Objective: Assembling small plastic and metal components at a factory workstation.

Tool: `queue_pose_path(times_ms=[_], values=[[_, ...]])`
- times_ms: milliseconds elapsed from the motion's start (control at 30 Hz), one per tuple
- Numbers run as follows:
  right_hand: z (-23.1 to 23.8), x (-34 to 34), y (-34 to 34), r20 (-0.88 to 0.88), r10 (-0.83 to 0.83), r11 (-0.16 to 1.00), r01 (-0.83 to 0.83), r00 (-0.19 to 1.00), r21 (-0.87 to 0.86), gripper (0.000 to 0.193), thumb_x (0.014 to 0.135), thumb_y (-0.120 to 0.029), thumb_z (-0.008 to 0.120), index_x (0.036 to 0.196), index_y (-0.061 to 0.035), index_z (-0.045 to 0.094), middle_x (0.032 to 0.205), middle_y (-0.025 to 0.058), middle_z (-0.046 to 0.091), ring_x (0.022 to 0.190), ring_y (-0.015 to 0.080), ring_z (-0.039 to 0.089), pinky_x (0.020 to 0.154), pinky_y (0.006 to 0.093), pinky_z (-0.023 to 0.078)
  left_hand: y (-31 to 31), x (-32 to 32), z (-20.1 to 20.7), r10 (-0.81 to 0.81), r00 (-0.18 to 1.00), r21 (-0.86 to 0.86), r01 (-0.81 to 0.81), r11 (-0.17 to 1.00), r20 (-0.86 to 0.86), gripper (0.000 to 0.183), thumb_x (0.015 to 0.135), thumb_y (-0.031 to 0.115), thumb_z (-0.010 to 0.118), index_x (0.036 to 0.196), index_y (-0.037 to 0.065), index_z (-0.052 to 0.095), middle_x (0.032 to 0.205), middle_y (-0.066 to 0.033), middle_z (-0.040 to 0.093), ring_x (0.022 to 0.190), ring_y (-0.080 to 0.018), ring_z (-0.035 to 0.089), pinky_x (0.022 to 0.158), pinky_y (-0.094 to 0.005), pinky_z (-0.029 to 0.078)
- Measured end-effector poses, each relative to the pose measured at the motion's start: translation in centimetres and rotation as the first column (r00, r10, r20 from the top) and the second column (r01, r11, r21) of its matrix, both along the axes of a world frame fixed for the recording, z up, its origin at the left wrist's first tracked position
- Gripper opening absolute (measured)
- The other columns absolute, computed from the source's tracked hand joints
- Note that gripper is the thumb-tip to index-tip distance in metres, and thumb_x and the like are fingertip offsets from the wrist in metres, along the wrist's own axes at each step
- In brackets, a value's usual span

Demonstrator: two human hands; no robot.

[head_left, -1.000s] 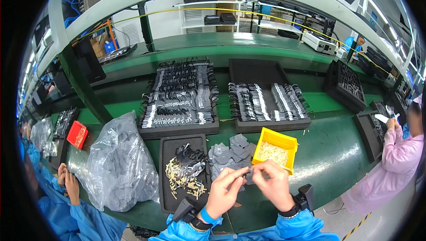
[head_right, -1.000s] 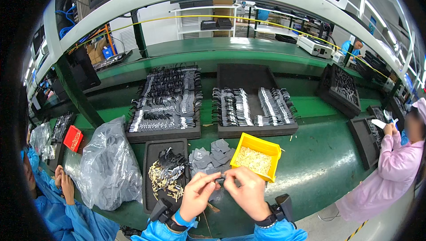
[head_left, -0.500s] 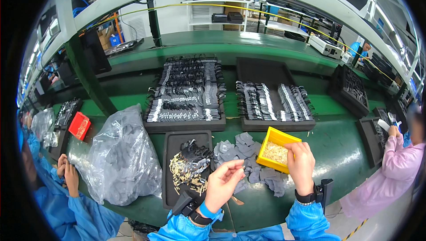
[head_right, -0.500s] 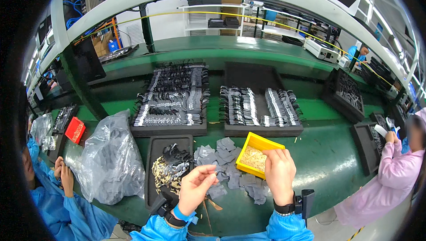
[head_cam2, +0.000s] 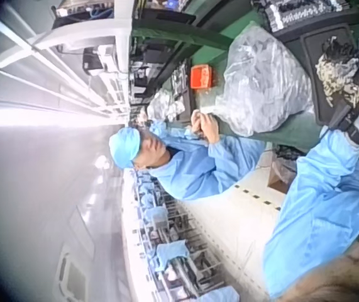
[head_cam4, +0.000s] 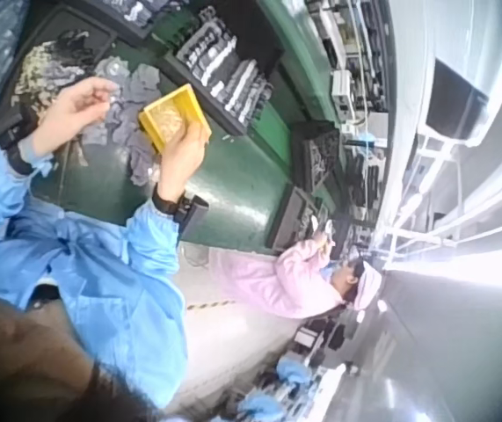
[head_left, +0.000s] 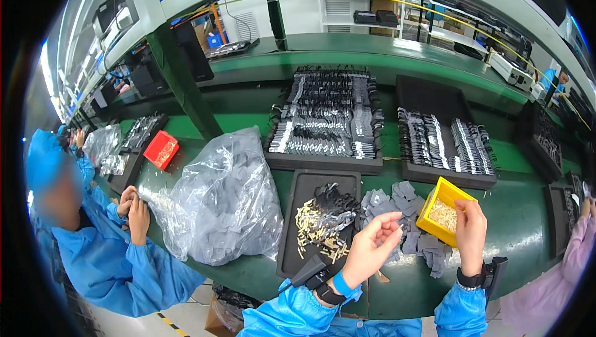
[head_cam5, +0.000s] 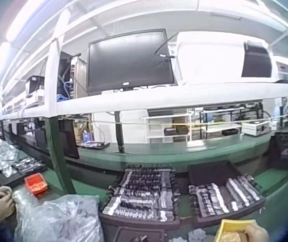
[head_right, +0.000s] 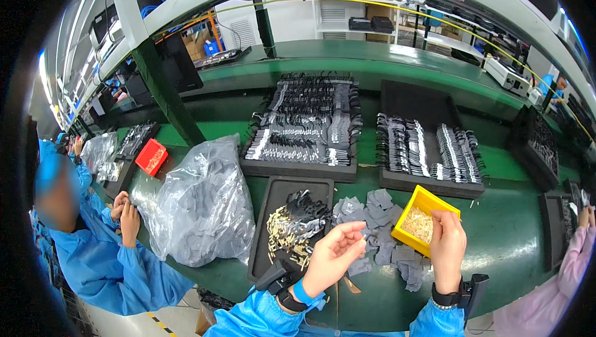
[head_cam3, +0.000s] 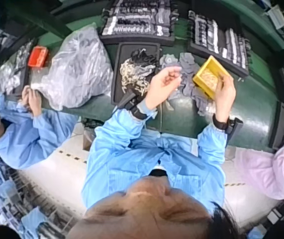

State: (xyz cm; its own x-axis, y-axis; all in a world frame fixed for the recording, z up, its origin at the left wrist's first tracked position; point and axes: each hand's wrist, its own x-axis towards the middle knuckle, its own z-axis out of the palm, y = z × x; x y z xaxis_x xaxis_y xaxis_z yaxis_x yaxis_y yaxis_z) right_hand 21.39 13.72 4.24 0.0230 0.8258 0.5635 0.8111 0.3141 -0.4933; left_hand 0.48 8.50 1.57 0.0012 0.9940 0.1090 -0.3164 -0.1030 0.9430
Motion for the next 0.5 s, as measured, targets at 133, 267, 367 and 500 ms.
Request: queue_pose_path(times_ms=[133,267,367,500], values=[[0.6,-0.5,-0.4,0.057,-0.052,0.998,0.054,0.997,-0.044,0.006,0.075,-0.002,0.062,0.081,-0.0015,0.06,0.079,0.0133,0.059,0.074,0.0313,0.058,0.066,0.0363,0.046,0.0,-0.6,0.3,-0.023,0.999,0.001,0.023,1.0,0.041,0.033,0.086,0.0,0.055,0.117,0.0,0.046,0.095,-0.0034,0.054,0.084,-0.0094,0.055,0.075,-0.0245,0.049],[1.7,-2.2,-1.8,-0.141,0.129,0.988,-0.139,0.981,-0.063,0.007,0.074,0.0,0.064,0.079,-0.0021,0.061,0.074,0.0112,0.059,0.069,0.0256,0.058,0.061,0.0312,0.046,-0.3,-0.1,0.0,0.095,0.994,0.056,-0.092,0.994,-0.05,0.031,0.083,0.003,0.059,0.113,0.002,0.051,0.09,-0.0042,0.058,0.081,-0.0082,0.056,0.072,-0.0218,0.047],[2.8,-4.8,-3.4,-0.223,0.378,0.916,-0.398,0.899,-0.05,0.009,0.073,0.002,0.065,0.081,-0.0017,0.062,0.074,0.0104,0.059,0.068,0.0245,0.058,0.06,0.0292,0.046,-0.7,-0.2,0.7,0.144,0.965,0.132,-0.118,0.984,-0.217,0.032,0.081,-0.002,0.06,0.111,0.001,0.048,0.091,-0.0039,0.057,0.083,-0.0087,0.056,0.074,-0.0218,0.047],[2.5,-6.8,-3.9,-0.263,0.423,0.897,-0.442,0.867,-0.014,0.01,0.073,0.001,0.066,0.082,-0.0018,0.063,0.075,0.0093,0.06,0.069,0.0232,0.06,0.061,0.0288,0.047,-1.1,-0.3,0.9,0.182,0.944,0.184,-0.134,0.974,-0.276,0.035,0.079,-0.003,0.062,0.111,0.001,0.047,0.087,-0.0056,0.059,0.08,-0.0095,0.058,0.072,-0.0227,0.048]])
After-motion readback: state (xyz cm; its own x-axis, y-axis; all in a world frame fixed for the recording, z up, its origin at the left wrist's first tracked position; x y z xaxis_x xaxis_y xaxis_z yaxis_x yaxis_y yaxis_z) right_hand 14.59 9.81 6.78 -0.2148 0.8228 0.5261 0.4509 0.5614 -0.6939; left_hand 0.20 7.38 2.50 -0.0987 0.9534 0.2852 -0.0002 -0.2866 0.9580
